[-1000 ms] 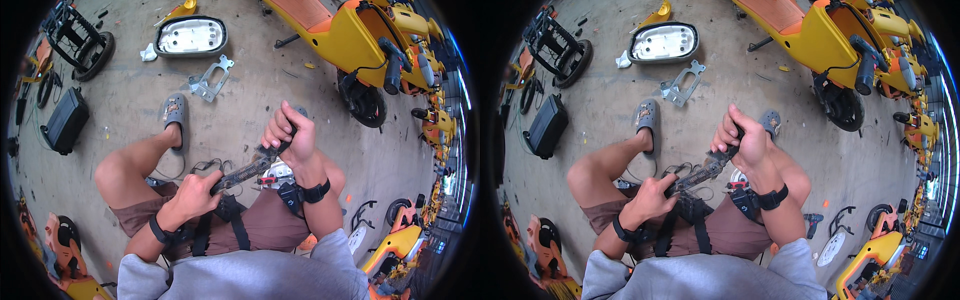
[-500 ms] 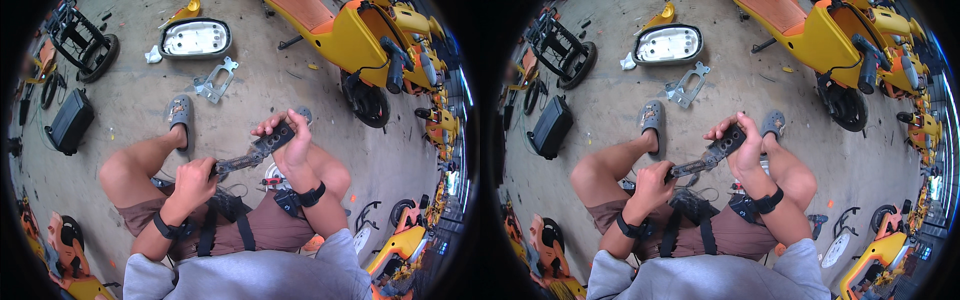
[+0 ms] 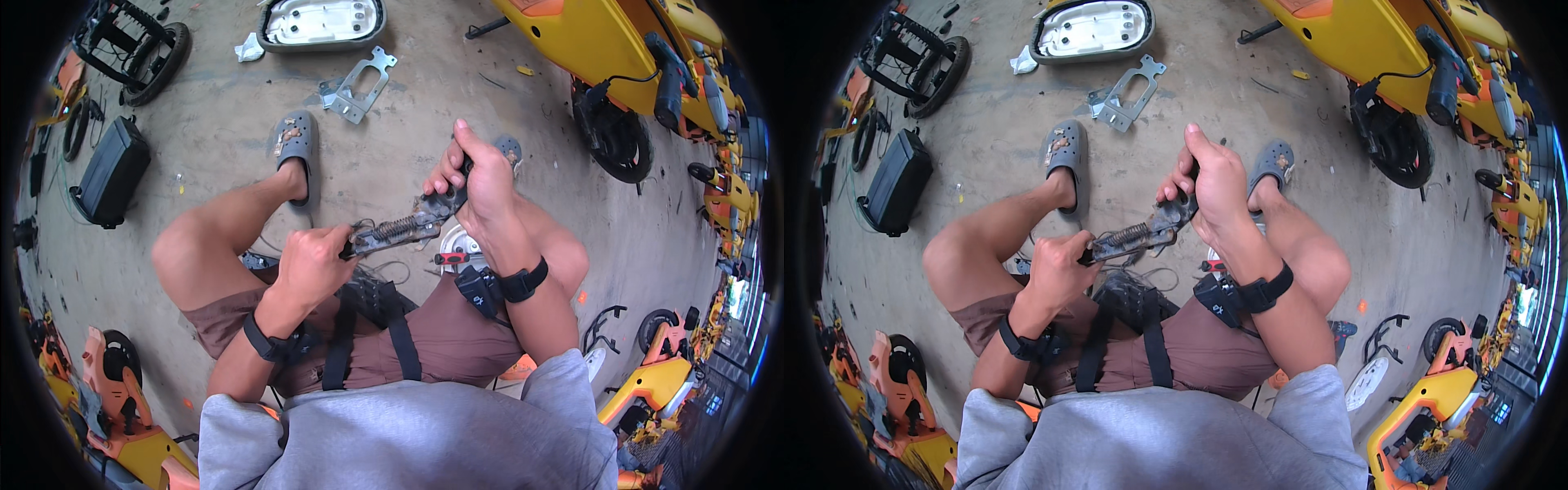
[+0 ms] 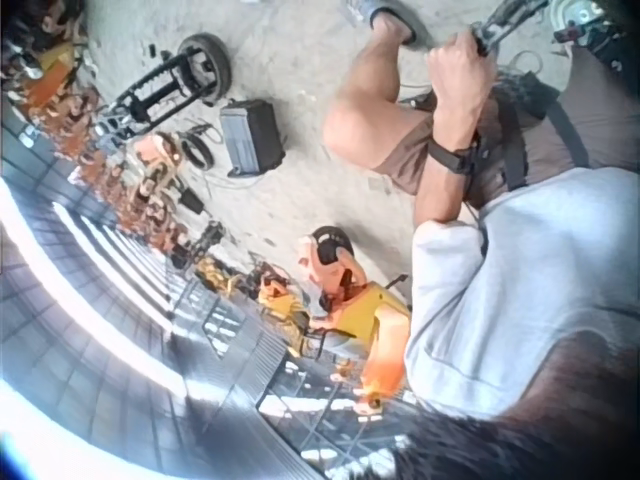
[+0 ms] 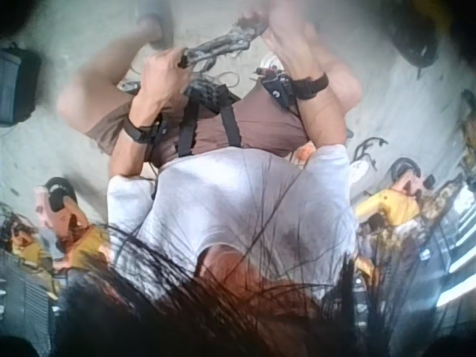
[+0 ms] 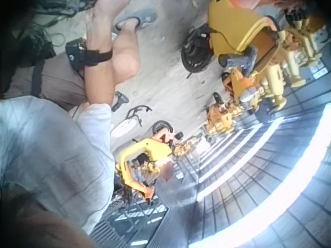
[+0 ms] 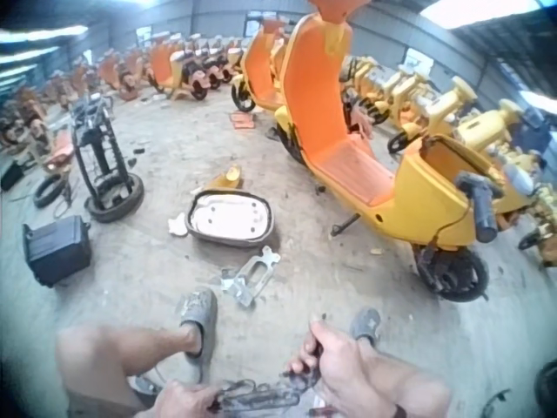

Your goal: The person disassembles a black metal component, removing bolts by hand and placing them into a white bin, then uses pliers to manipulate a pin on the bracket.

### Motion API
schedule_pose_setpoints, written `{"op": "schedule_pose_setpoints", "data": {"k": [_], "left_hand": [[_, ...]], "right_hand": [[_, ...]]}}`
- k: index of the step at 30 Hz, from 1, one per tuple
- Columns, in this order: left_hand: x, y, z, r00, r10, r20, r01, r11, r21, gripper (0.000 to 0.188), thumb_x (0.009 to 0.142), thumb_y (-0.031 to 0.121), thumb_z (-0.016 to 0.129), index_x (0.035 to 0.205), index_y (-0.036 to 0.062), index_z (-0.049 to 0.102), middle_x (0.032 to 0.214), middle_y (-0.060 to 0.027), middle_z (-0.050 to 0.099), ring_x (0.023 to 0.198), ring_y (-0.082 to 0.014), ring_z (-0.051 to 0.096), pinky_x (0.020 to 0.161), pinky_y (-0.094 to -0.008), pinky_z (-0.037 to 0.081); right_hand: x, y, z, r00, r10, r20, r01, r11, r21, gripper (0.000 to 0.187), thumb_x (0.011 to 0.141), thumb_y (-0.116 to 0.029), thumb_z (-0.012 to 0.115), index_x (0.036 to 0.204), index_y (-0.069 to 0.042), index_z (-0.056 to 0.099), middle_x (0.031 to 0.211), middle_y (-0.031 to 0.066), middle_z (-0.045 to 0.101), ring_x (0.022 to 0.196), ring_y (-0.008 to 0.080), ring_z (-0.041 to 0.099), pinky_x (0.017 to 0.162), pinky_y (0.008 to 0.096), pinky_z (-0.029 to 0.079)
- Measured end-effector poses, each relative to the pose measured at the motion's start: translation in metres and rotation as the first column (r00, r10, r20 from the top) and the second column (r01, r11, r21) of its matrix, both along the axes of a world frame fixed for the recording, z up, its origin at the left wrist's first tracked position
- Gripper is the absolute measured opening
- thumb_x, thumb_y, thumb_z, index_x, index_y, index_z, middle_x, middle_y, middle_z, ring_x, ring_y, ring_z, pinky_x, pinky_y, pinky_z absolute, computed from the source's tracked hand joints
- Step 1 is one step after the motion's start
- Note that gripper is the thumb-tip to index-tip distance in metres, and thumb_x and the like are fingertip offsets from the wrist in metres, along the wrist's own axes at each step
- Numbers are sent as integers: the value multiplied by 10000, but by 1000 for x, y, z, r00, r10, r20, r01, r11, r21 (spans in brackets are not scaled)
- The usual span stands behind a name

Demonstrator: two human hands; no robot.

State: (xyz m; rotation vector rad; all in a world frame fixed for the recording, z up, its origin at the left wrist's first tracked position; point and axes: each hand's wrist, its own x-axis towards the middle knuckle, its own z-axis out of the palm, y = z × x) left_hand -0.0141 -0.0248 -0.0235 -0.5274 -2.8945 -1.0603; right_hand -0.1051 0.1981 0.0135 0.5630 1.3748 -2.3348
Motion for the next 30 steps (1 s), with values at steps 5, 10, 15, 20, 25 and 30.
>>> {"op": "schedule_pose_setpoints", "data": {"k": [5,10,15,20,25,30], "left_hand": [[2,-4,5,981,-181,-71,180,984,-20,262,512,31,700,768,68,656,622,-80,596,554,-271,591,468,-385,438],[-2,-2,9,975,-172,-138,168,985,-40,160,643,42,747,659,76,592,563,-60,535,516,-238,552,443,-382,404],[-4,-5,11,991,-131,-35,130,991,-10,238,542,28,702,769,93,666,584,-44,556,552,-229,580,458,-370,426],[-8,1,15,981,-189,-54,188,982,-13,193,571,16,713,739,67,634,586,-55,547,547,-232,572,459,-370,425],[-1,0,19,969,-222,-106,214,974,-75,185,608,39,736,684,56,568,577,-49,516,534,-224,553,454,-365,407],[-1,1,16,965,-231,-123,220,971,-96,247,640,93,772,690,65,532,591,-44,496,530,-225,536,473,-367,402]], "right_hand": [[18,-10,13,888,438,138,-444,896,9,461,1006,-365,500,784,22,615,622,102,595,510,199,579,553,312,506],[3,3,13,890,427,-159,-410,902,133,419,1031,-282,432,875,47,640,902,204,690,792,228,669,760,332,540],[14,-7,10,905,381,-191,-396,917,-44,339,1033,-262,436,969,33,588,866,140,655,723,215,667,700,317,544],[28,-12,0,957,221,-188,-229,973,-22,337,1041,-265,430,897,13,555,750,95,576,601,167,595,633,313,531],[36,-18,1,954,220,-203,-215,975,48,341,1048,-254,417,888,18,547,738,91,562,590,159,574,619,306,515],[39,-14,3,947,171,-273,-180,984,-5,334,1037,-261,468,899,25,572,717,70,571,593,124,560,577,256,475]]}}
